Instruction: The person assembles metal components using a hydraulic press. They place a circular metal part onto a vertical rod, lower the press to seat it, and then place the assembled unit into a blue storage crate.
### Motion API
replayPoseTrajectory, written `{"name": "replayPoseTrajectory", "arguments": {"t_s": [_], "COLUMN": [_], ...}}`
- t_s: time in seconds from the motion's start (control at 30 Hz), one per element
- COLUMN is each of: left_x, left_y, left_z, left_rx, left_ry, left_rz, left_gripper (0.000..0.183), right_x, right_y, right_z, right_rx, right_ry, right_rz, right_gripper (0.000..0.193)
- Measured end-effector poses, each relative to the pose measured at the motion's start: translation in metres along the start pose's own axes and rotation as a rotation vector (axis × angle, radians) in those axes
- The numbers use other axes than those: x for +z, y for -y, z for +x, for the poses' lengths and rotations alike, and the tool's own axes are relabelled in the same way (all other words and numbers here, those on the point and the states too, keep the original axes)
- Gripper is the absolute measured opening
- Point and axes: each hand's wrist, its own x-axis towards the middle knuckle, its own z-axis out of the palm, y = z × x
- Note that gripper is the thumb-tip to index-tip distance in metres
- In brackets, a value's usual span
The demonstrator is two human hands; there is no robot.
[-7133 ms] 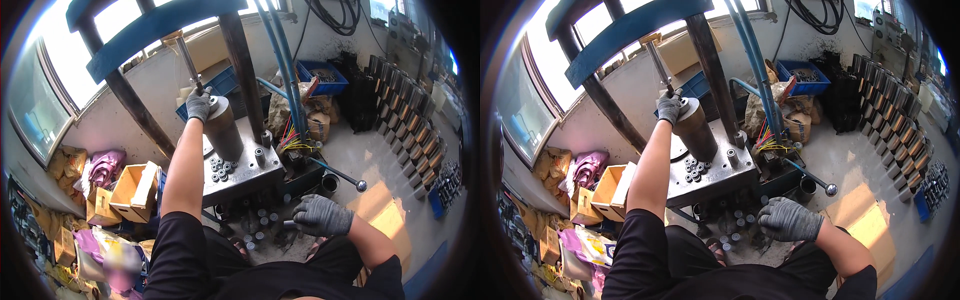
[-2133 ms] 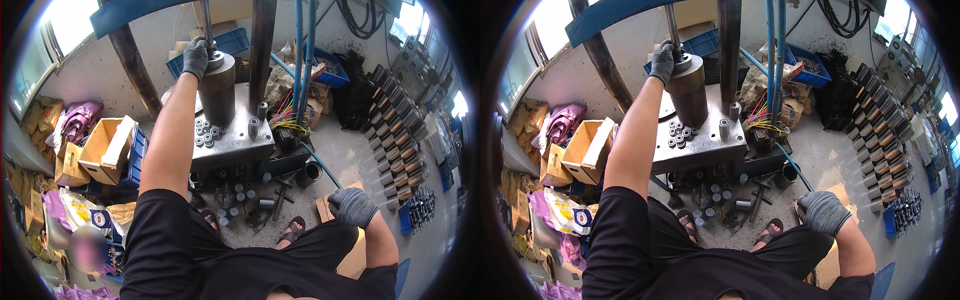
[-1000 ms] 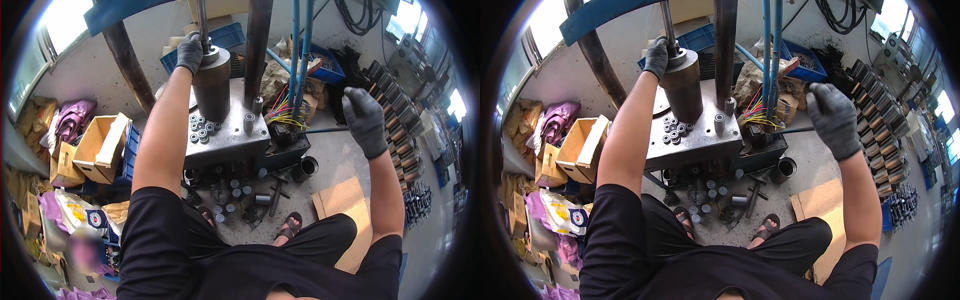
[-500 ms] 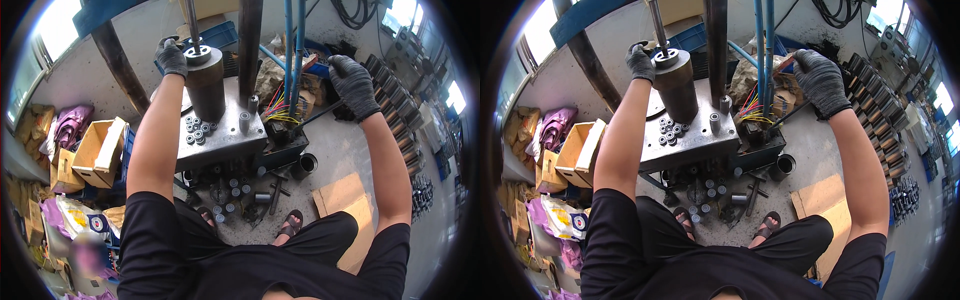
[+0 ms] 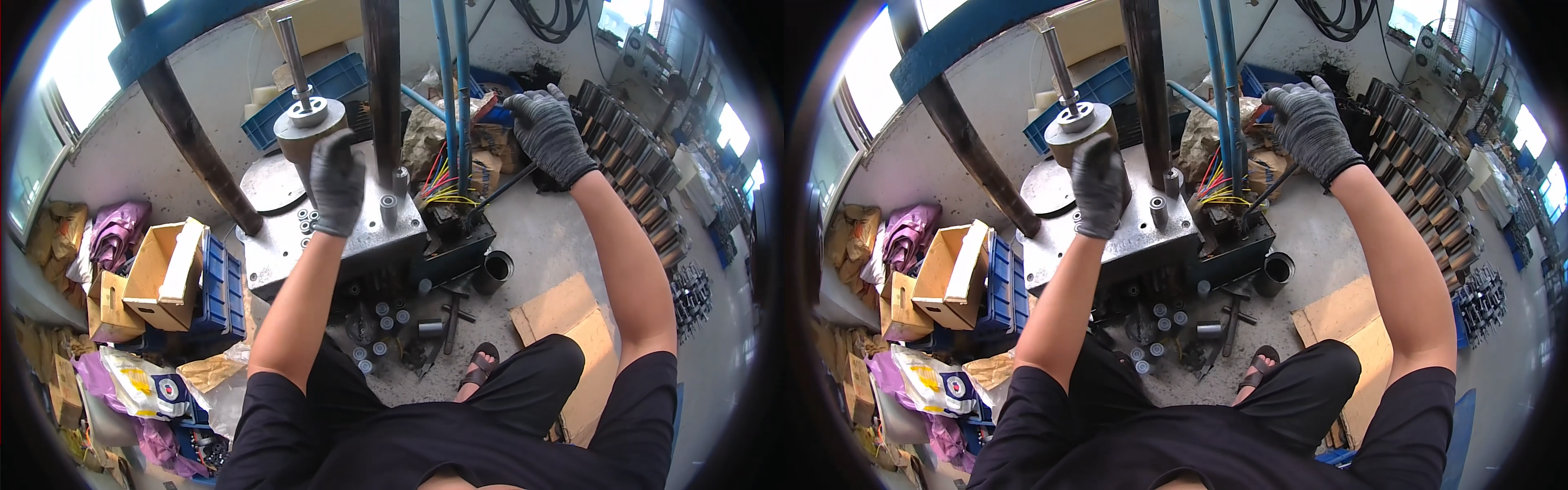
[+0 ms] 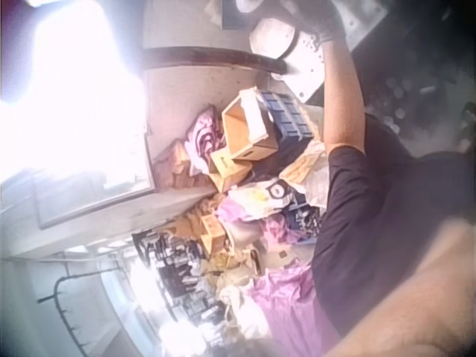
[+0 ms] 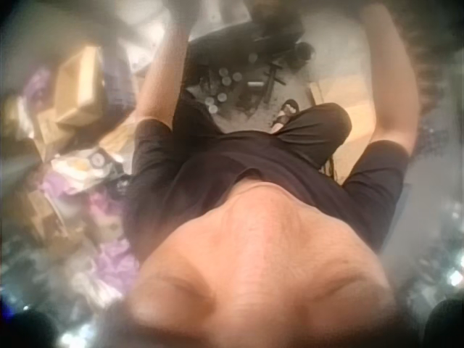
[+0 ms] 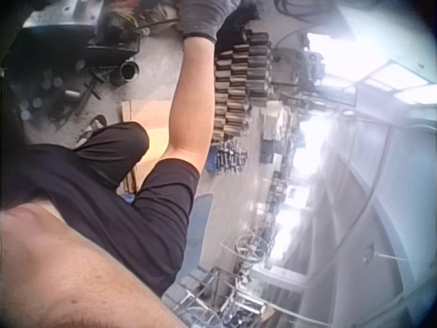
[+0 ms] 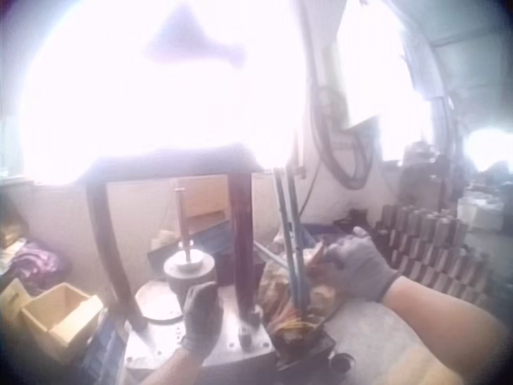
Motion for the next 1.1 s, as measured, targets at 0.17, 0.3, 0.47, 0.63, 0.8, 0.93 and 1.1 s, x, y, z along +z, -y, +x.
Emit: {"name": "replayPoseTrajectory", "arguments": {"t_s": [0.17, 0.3, 0.47, 0.63, 0.8, 0.93, 1.1], "left_x": [-0.010, -0.012, -0.015, -0.076, -0.120, -0.132, -0.116], "left_y": [0.017, 0.047, 0.017, 0.020, 0.024, 0.009, 0.004], "left_z": [-0.070, -0.079, -0.067, -0.053, -0.041, -0.045, -0.061], "left_rx": [-0.196, -0.104, -0.220, -0.361, -0.622, -0.483, -0.338], "left_ry": [0.526, 0.677, 0.710, 0.659, 0.677, 0.771, 0.857], "left_rz": [0.663, 0.837, 0.837, 0.885, 0.882, 1.039, 1.156], "left_gripper": [0.029, 0.018, 0.023, 0.035, 0.044, 0.033, 0.041], "right_x": [-0.012, -0.020, -0.058, -0.079, -0.016, 0.082, 0.103], "right_y": [0.012, 0.011, 0.045, 0.106, 0.165, 0.186, 0.205], "right_z": [-0.007, -0.033, -0.108, -0.163, -0.182, -0.217, -0.229], "right_rx": [-0.033, -0.099, -0.141, -0.366, -0.378, -0.285, -0.293], "right_ry": [0.063, 0.040, 0.193, 0.228, 0.224, 0.680, 0.900], "right_rz": [-0.013, 0.017, 0.069, 0.334, 0.668, 0.818, 0.977], "right_gripper": [0.035, 0.036, 0.037, 0.035, 0.040, 0.028, 0.029]}}
